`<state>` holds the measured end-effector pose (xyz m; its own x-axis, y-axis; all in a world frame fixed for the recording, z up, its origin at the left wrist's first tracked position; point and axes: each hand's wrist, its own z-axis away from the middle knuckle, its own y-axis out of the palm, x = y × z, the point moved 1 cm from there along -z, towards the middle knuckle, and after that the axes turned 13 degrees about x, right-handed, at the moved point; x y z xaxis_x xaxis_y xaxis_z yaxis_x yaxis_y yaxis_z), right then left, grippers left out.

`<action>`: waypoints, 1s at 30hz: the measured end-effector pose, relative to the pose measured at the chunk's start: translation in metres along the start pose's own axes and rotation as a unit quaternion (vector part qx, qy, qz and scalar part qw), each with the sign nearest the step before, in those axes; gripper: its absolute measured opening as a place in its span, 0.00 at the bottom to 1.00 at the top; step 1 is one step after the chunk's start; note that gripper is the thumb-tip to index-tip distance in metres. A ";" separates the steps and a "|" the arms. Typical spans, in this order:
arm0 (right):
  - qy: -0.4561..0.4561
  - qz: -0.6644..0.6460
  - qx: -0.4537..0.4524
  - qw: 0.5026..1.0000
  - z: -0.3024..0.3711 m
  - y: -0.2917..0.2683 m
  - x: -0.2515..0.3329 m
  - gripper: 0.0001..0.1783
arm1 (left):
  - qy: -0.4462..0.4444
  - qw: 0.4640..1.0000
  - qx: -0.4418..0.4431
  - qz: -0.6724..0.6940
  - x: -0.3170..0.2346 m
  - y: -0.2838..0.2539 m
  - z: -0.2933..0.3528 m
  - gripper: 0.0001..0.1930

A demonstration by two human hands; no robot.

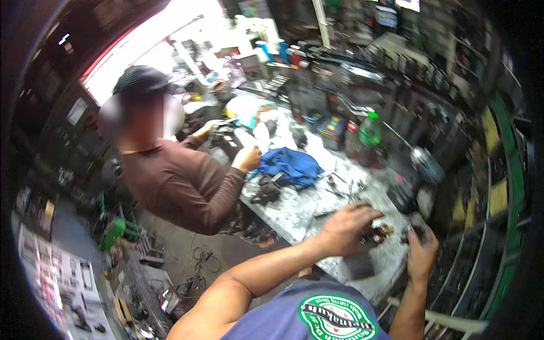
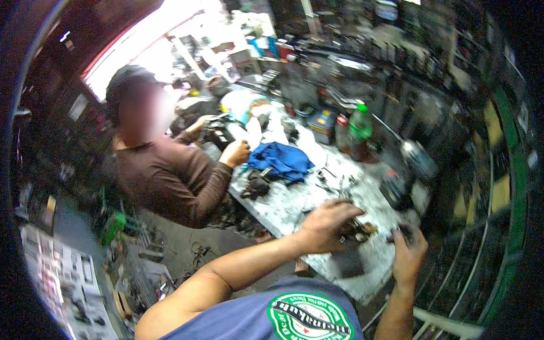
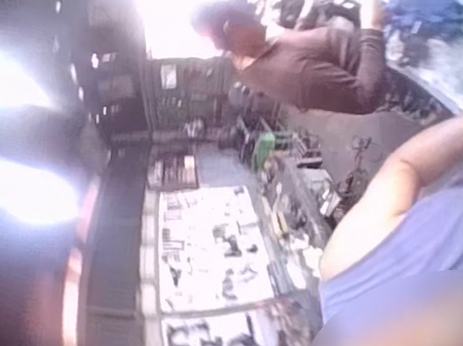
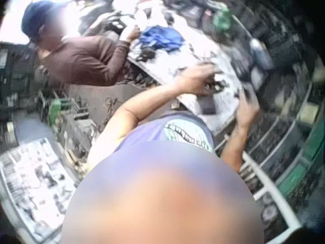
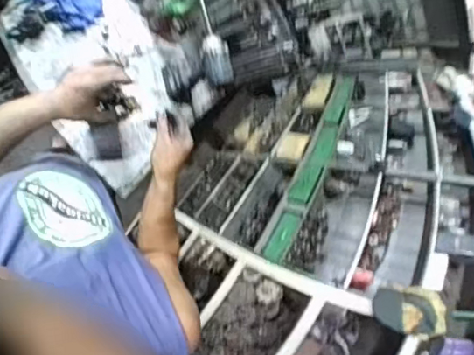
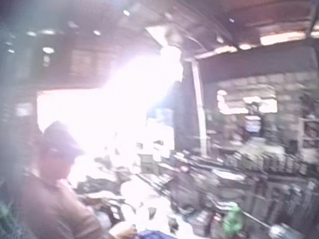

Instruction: The person assembles a small mechanical component on a workbench, using a wrench and a power drill to tighten bolts and secure parts. The person handles the component with both hands, adjusts its position, and uses tools to fasten it.

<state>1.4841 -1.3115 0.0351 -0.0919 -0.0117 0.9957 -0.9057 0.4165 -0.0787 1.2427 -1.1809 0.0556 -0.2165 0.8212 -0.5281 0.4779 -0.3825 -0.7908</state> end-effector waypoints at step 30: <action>-0.181 0.301 0.188 0.917 -0.021 0.029 0.038 0.12 | 0.010 0.997 -0.075 0.009 0.001 0.004 -0.001 0.43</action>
<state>1.4628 -1.2811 0.0719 -0.6918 -0.2111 0.6905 -0.7183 0.1040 -0.6879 1.2447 -1.1812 0.0525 -0.1896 0.8240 -0.5339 0.6038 -0.3310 -0.7252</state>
